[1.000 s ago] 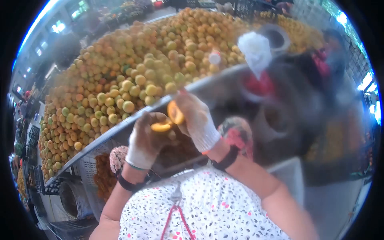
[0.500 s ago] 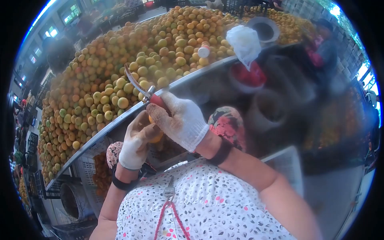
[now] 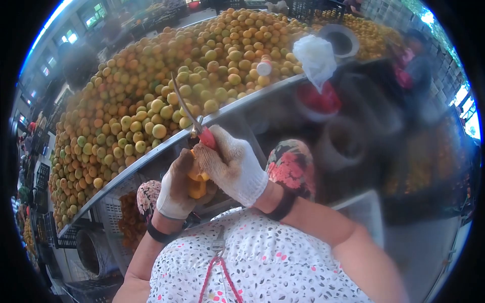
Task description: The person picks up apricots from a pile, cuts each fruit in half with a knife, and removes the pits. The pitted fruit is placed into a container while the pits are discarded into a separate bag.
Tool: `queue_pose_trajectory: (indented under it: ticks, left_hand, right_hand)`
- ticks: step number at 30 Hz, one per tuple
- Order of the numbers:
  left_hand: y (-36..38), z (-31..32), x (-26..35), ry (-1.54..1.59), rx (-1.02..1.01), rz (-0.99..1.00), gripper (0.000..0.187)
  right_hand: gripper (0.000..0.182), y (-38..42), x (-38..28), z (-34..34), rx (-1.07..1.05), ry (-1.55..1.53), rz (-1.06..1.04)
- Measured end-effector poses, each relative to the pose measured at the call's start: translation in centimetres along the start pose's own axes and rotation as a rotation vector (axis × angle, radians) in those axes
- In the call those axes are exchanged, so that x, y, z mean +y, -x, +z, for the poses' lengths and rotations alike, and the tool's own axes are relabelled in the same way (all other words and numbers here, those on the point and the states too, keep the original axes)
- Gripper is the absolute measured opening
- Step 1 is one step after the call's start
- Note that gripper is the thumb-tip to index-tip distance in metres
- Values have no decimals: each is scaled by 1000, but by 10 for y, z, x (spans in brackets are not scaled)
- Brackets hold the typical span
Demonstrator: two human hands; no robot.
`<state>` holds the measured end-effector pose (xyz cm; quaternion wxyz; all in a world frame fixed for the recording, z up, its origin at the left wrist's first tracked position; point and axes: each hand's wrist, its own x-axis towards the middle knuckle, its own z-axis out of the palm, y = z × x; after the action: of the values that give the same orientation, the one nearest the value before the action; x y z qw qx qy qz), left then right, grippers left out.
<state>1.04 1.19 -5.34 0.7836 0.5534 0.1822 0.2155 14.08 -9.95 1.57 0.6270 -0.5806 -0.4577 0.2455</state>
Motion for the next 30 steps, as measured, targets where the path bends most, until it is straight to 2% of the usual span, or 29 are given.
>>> queue_pose_trajectory:
  ticks: [2,3,5,6,8,12,14,15,17,18,20,21,23,26,30]
  left_hand:
    - [4,14,14,412,101,-171,48]
    - [7,17,15,411,103,-168,48]
    - [14,20,17,-297,76,266,44]
    - [14,21,21,-299,76,271,44]
    - [13,21,30,306,94,-166,44]
    - [14,21,30,295,66,-202,45]
    - [20,33,41,86,29,-103,43]
    - [21,35,47,84,29,-98,43]
    - [21,38,55,12,43,-158,40]
    - [21,37,54,8,44,-152,40]
    - [18,30,44,-130,35,-24,36]
    - [15,27,41,-133,35,-20,36]
    - [11,25,37,-301,-30,184,35]
    - [13,32,39,-393,3,229,34]
    - [12,34,40,-350,47,199,34]
  right_hand:
    - [16,-1,10,2,-15,-45,-37]
    - [16,-2,11,2,-17,-47,-39]
    - [16,-2,13,2,-25,-54,-54]
    - [16,-1,13,2,-26,-54,-59]
    - [15,-2,11,2,-25,-176,41]
    - [15,-3,9,-2,-54,-265,112]
    - [16,-4,8,-3,-15,-168,114]
    - [16,-2,5,-3,-17,-168,109]
    - [18,3,-1,-2,118,200,-43]
    - [18,4,-2,-4,117,198,-50]
    - [24,4,-2,-9,190,405,-360]
    - [24,5,-3,-10,191,403,-364]
    - [30,9,-7,-13,147,541,-387]
    - [33,13,-18,-18,103,629,-378]
    - [32,16,-25,-20,85,625,-347]
